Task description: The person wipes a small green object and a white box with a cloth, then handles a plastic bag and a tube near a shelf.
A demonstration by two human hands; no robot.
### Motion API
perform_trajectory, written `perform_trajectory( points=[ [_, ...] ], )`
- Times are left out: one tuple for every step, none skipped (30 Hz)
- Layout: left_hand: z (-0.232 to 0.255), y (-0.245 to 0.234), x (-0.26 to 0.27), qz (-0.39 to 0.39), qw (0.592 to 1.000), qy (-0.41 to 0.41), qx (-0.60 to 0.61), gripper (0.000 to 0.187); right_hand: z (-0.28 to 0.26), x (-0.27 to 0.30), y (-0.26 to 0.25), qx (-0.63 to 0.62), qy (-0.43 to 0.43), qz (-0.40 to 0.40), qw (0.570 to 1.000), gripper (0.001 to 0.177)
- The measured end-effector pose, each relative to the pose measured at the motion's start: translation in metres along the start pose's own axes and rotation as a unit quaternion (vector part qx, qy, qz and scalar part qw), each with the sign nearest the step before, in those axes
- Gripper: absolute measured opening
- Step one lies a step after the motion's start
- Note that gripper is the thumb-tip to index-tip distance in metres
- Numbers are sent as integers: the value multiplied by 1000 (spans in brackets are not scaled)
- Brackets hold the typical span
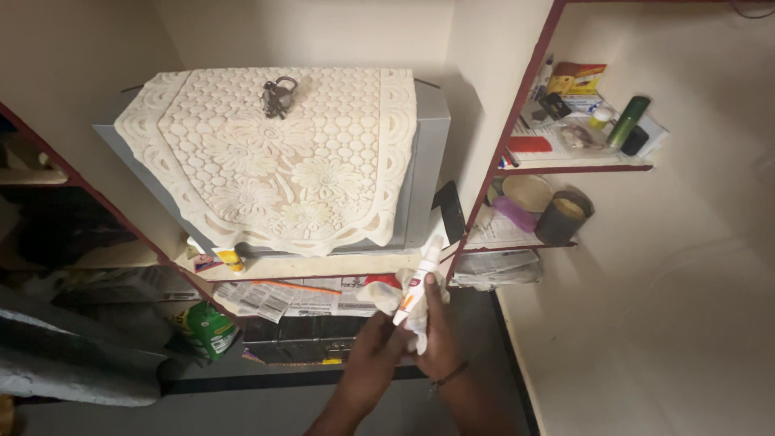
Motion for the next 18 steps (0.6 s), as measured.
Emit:
perform_trajectory(
  points=[
    [3, 0, -1, 24, 996, 27, -82, 27, -5, 0, 5, 2, 3, -6, 1000, 79],
    [6, -1, -1, 48, 984, 52, -164, 26, -8, -2, 14, -275, 64, -49, 958, 66],
    [8, -1, -4, 71, 964, 78, -244, 26, -12, -8, 23, -529, 118, -88, 836, 56],
    [9, -3, -5, 72, 959, 101, -255, 28, -18, -14, 29, -739, 162, -119, 643, 50],
    [11, -5, -6, 73, 953, 124, -265, 31, -28, -17, 20, -531, 81, -106, 837, 52],
    [13, -8, -7, 73, 947, 147, -276, 34, -41, -16, 7, -277, -9, -85, 957, 55],
    [14, -10, -7, 74, 934, 164, -310, 39, -52, -14, -1, 1, -96, -57, 994, 57],
    [17, -12, -8, 74, 918, 181, -344, 44, -49, -19, 0, -191, 88, -45, 977, 50],
    [20, -13, -10, 74, 902, 196, -376, 50, -43, -22, 7, -370, 267, -31, 889, 42],
    [25, -14, -13, 88, 893, 235, -374, 52, -37, -19, 13, -523, 426, -16, 738, 36],
    [30, -14, -18, 102, 882, 275, -369, 55, -34, -19, 14, -543, 418, -31, 728, 33],
    [34, -12, -23, 115, 870, 313, -364, 57, -29, -21, 17, -562, 410, -45, 717, 30],
    [36, -11, -29, 81, 916, 268, -287, 56, -26, -22, 17, -581, 400, -60, 707, 27],
    [37, -10, -33, 46, 952, 220, -207, 56, -23, -22, 15, -548, 409, -30, 729, 28],
    [36, -9, -36, 10, 977, 170, -126, 56, -22, -23, 13, -514, 416, 0, 751, 29],
    [37, -9, -43, -8, 987, 140, -79, 54, -23, -25, 11, -478, 421, 30, 770, 30],
    [40, -9, -54, -26, 993, 108, -32, 54, -26, -26, 9, -473, 410, 8, 780, 35],
    [40, -8, -61, -44, 996, 76, 15, 54, -28, -26, 5, -468, 397, -13, 789, 40]
  ],
)
Point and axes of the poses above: each hand's wrist, its own x-axis away from the middle knuckle, its own y-axis out of the palm, z = x × y, the point moved 2 cm from there along -x, towards the middle knuckle, and after that the axes turned 6 degrees about y, right-handed, at the moved point
